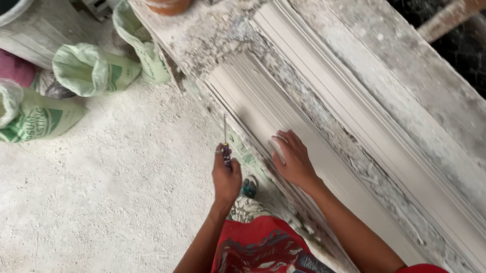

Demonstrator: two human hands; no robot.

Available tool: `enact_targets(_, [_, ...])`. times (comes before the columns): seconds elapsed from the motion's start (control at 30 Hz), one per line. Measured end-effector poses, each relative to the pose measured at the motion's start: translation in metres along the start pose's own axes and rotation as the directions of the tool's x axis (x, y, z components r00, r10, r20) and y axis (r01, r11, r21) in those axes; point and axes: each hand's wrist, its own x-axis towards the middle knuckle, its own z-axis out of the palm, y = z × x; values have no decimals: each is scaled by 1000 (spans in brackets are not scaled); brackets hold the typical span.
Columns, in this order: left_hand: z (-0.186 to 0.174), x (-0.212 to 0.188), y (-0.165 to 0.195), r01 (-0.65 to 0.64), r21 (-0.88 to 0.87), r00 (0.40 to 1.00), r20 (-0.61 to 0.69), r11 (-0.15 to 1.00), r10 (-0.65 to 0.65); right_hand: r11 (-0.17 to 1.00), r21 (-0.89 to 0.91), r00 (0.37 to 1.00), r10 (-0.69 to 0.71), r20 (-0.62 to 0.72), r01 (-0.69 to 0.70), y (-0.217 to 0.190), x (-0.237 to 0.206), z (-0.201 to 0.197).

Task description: The person scrapes a long white molding with a red scraper, then washes hands and the scraper at a tap. They wipe the scraper with a cloth, return to the workbench, and use a small metal tool to scrape and smooth the molding surface.

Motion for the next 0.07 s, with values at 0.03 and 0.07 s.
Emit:
enact_targets(0.03, [8, 10, 3, 4, -15, 1000, -14, 1000, -4, 999, -42, 1000, -14, 20, 14, 1, 23, 3])
enact_targets(0.07, [2, 45, 1, 9, -12, 1000, -25, 1000, -10, 996, -83, 999, -21, 44, 25, 1, 40, 6])
